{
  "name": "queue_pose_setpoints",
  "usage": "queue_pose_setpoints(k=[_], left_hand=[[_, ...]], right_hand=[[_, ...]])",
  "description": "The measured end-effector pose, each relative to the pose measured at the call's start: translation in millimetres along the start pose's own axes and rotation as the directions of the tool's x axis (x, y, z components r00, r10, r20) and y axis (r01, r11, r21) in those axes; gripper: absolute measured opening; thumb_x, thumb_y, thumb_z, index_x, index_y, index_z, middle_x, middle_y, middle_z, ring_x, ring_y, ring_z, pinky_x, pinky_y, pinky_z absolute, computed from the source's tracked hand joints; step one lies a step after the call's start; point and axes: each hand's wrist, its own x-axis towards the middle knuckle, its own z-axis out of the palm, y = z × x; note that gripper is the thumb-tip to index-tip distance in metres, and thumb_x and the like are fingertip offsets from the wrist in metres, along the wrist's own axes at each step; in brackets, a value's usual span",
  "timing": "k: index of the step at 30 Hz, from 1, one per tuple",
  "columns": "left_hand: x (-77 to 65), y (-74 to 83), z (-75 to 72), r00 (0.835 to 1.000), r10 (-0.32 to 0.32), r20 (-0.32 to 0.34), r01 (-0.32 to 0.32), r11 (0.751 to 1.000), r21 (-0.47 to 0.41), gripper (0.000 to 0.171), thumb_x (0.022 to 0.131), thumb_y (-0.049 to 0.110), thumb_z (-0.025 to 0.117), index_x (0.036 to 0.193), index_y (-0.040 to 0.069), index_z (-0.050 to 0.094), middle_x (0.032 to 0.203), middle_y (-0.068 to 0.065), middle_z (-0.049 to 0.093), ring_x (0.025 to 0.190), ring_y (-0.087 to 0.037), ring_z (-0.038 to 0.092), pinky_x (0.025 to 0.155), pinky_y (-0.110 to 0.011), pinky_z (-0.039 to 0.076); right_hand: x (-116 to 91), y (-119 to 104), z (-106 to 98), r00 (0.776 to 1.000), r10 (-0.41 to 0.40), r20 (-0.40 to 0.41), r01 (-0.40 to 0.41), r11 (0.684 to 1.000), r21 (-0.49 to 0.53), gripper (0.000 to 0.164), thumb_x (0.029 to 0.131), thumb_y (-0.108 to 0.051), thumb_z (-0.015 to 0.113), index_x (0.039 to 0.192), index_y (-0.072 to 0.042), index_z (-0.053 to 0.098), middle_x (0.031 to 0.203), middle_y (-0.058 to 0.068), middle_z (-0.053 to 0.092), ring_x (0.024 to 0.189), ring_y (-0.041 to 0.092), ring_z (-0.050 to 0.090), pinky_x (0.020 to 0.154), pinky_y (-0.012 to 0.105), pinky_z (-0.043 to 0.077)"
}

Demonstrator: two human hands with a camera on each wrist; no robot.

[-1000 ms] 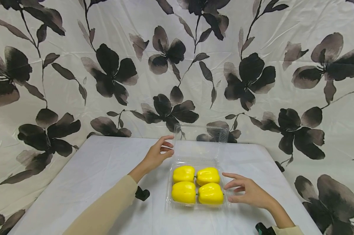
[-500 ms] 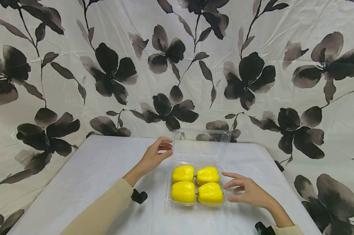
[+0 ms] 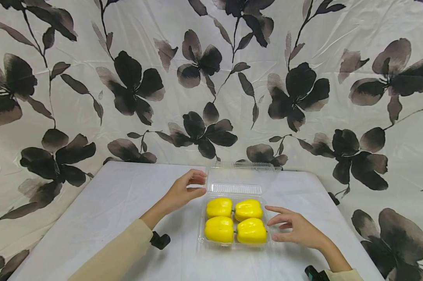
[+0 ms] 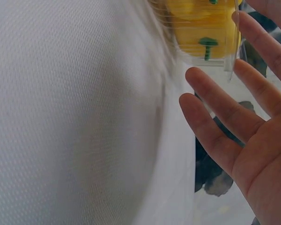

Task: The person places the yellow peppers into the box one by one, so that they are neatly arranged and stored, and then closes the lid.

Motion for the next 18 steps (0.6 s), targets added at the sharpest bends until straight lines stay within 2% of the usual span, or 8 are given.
queue_pose_setpoints(k=[7,15,18], left_hand=[[-11.1,0.8,-3.2,0.998,0.026,0.061,-0.025,1.000,-0.011,0.048,0.095,0.012,0.081,0.137,0.014,0.058,0.140,-0.016,0.062,0.134,-0.033,0.060,0.107,-0.037,0.055],[-24.4,0.9,-4.6,0.992,0.031,0.122,-0.029,0.999,-0.017,0.050,0.094,0.011,0.082,0.138,0.012,0.056,0.142,-0.017,0.059,0.138,-0.037,0.056,0.111,-0.051,0.052],[-28.9,-0.7,-5.5,0.990,0.036,0.138,-0.033,0.999,-0.019,0.048,0.096,0.012,0.080,0.138,0.010,0.056,0.142,-0.020,0.058,0.139,-0.037,0.055,0.111,-0.046,0.052]], right_hand=[[0,0,1,1.000,-0.018,-0.007,0.018,1.000,-0.012,0.029,0.091,-0.025,0.087,0.118,-0.019,0.079,0.165,0.012,0.046,0.124,0.007,0.063,0.098,0.040,0.061],[0,0,0,1.000,-0.023,-0.005,0.023,1.000,-0.014,0.029,0.091,-0.025,0.087,0.118,-0.018,0.079,0.165,0.012,0.045,0.126,0.007,0.062,0.098,0.044,0.061],[0,1,0,1.000,-0.020,-0.004,0.020,1.000,-0.024,0.029,0.091,-0.026,0.086,0.118,-0.019,0.079,0.165,0.012,0.045,0.127,0.007,0.062,0.098,0.044,0.061]])
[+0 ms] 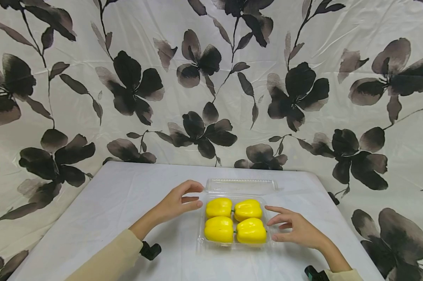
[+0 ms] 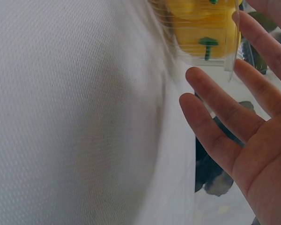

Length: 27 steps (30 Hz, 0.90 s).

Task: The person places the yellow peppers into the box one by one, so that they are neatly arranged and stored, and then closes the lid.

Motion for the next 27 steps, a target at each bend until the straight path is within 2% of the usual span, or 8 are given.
queue_pose_setpoints(k=[4,8,13,23,27], left_hand=[[-6.3,-1.7,-0.1,1.000,0.012,0.010,-0.013,1.000,0.027,0.040,0.102,0.020,0.073,0.139,0.012,0.058,0.142,-0.016,0.060,0.140,-0.035,0.055,0.112,-0.042,0.052],[-10.8,-2.0,1.5,1.000,0.022,0.016,-0.023,0.998,0.065,0.034,0.106,0.023,0.066,0.138,0.013,0.060,0.141,-0.009,0.062,0.141,-0.036,0.054,0.115,-0.053,0.049],[-14.6,-1.0,3.7,1.000,0.012,0.021,-0.013,0.998,0.061,0.033,0.107,0.025,0.064,0.138,0.012,0.060,0.141,-0.009,0.062,0.141,-0.038,0.053,0.115,-0.060,0.046],[-19.9,-2.4,9.7,0.999,-0.023,0.026,0.021,0.997,0.068,0.032,0.107,0.027,0.065,0.136,0.013,0.061,0.141,-0.007,0.061,0.141,-0.037,0.053,0.114,-0.058,0.048],[-22.6,-2.3,11.6,0.999,-0.035,0.026,0.033,0.997,0.069,0.029,0.107,0.026,0.065,0.133,0.013,0.063,0.141,-0.008,0.060,0.139,-0.036,0.054,0.114,-0.057,0.049]], right_hand=[[0,1,0,1.000,0.023,-0.006,-0.024,1.000,-0.011,0.030,0.090,-0.028,0.087,0.118,-0.019,0.079,0.165,0.009,0.045,0.125,0.006,0.062,0.098,0.040,0.061],[0,1,0,1.000,0.017,-0.005,-0.017,1.000,-0.010,0.031,0.091,-0.027,0.087,0.119,-0.019,0.079,0.165,0.011,0.045,0.125,0.006,0.062,0.098,0.040,0.061],[0,1,0,1.000,0.001,0.001,-0.001,1.000,0.001,0.029,0.091,-0.026,0.086,0.119,-0.020,0.079,0.165,0.012,0.045,0.126,0.007,0.062,0.098,0.043,0.061],[0,1,0,1.000,-0.001,0.006,0.000,1.000,0.012,0.031,0.092,-0.026,0.086,0.120,-0.018,0.078,0.165,0.014,0.044,0.127,0.007,0.062,0.098,0.041,0.061],[0,0,-1,1.000,0.019,0.000,-0.019,1.000,0.001,0.031,0.091,-0.026,0.086,0.119,-0.016,0.078,0.164,0.016,0.045,0.131,0.015,0.061,0.098,0.040,0.061]])
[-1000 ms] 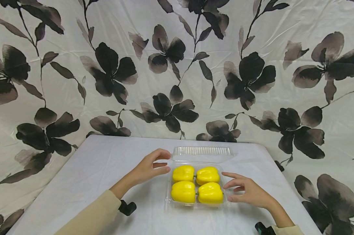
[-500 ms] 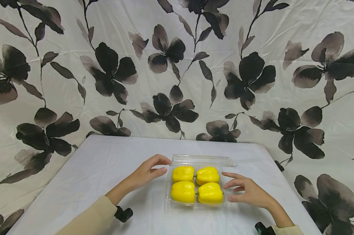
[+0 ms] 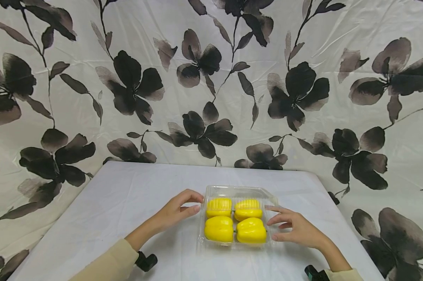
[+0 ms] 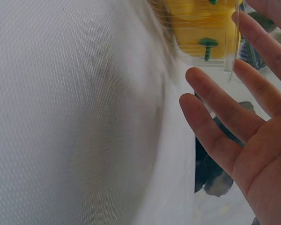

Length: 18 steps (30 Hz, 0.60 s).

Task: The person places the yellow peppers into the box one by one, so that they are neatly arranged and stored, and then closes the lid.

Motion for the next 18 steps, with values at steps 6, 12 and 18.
queue_pose_setpoints(k=[6,12,18], left_hand=[[-2.5,0.7,3.4,1.000,0.003,0.012,-0.003,1.000,-0.008,0.021,0.107,0.022,0.064,0.126,0.013,0.066,0.140,-0.009,0.059,0.137,-0.037,0.055,0.112,-0.059,0.049],[-5.3,-1.8,8.5,1.000,0.013,0.027,-0.013,1.000,-0.024,0.018,0.104,0.020,0.070,0.120,0.014,0.065,0.137,-0.010,0.057,0.133,-0.036,0.057,0.107,-0.046,0.056],[-9.2,-3.2,13.6,0.999,0.011,0.041,-0.009,1.000,-0.028,0.022,0.101,0.017,0.074,0.119,0.013,0.062,0.138,-0.012,0.055,0.132,-0.038,0.057,0.103,-0.041,0.059]], right_hand=[[0,-2,0,1.000,0.005,0.002,-0.005,1.000,-0.005,0.032,0.091,-0.027,0.086,0.120,-0.016,0.079,0.165,0.013,0.044,0.132,0.021,0.061,0.098,0.039,0.061],[0,-2,1,1.000,-0.009,0.001,0.009,1.000,0.004,0.032,0.090,-0.026,0.087,0.121,-0.018,0.079,0.165,0.012,0.045,0.133,0.030,0.062,0.098,0.041,0.061],[-1,-3,1,1.000,0.012,-0.019,-0.013,0.999,-0.033,0.032,0.089,-0.033,0.087,0.120,-0.025,0.079,0.164,0.009,0.048,0.138,0.043,0.055,0.097,0.035,0.059]])
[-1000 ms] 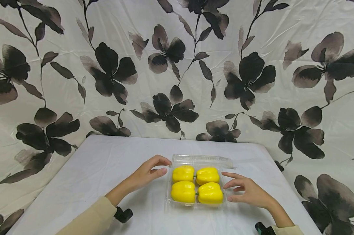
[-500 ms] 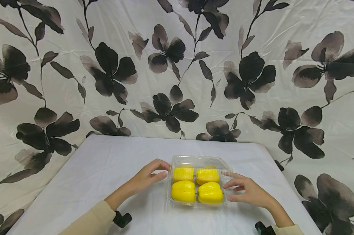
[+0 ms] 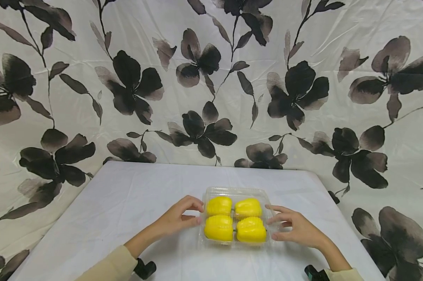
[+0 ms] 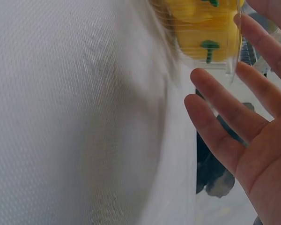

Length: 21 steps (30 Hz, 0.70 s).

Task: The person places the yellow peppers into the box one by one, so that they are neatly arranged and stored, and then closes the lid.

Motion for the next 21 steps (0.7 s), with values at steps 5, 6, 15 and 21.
queue_pose_setpoints(k=[5,6,15,21], left_hand=[[-2.7,-2.2,3.6,1.000,-0.015,0.010,0.015,1.000,-0.002,0.025,0.099,0.015,0.076,0.119,0.014,0.061,0.140,-0.013,0.053,0.132,-0.039,0.057,0.104,-0.052,0.058],[-3.2,-2.5,4.3,1.000,-0.017,0.013,0.017,1.000,-0.003,0.025,0.099,0.014,0.077,0.118,0.014,0.061,0.140,-0.014,0.053,0.132,-0.040,0.057,0.104,-0.054,0.057],[-4.9,-7.0,8.2,0.999,-0.045,0.011,0.045,0.999,-0.005,0.029,0.095,0.019,0.081,0.117,0.014,0.063,0.146,-0.015,0.048,0.132,-0.041,0.058,0.100,-0.050,0.060],[-5.1,-8.4,10.1,0.997,-0.078,0.004,0.078,0.997,0.001,0.029,0.094,0.022,0.083,0.115,0.018,0.063,0.150,-0.013,0.046,0.131,-0.039,0.060,0.097,-0.045,0.062]], right_hand=[[-0.4,1.3,0.9,1.000,0.009,-0.014,-0.009,1.000,-0.017,0.031,0.089,-0.036,0.088,0.118,-0.027,0.079,0.163,0.010,0.048,0.136,0.042,0.057,0.096,0.034,0.060],[-0.6,1.8,1.2,1.000,0.011,-0.019,-0.012,1.000,-0.021,0.031,0.088,-0.036,0.088,0.117,-0.027,0.079,0.163,0.010,0.048,0.135,0.042,0.058,0.096,0.035,0.060],[-1.4,2.2,1.8,0.998,0.043,-0.054,-0.045,0.998,-0.043,0.032,0.087,-0.038,0.089,0.115,-0.026,0.080,0.161,0.014,0.049,0.133,0.041,0.059,0.094,0.032,0.062],[-7.1,-0.3,-2.2,0.997,0.008,-0.080,-0.010,1.000,-0.014,0.028,0.093,-0.028,0.084,0.118,-0.016,0.079,0.155,0.019,0.055,0.124,0.027,0.067,0.092,0.036,0.063]])
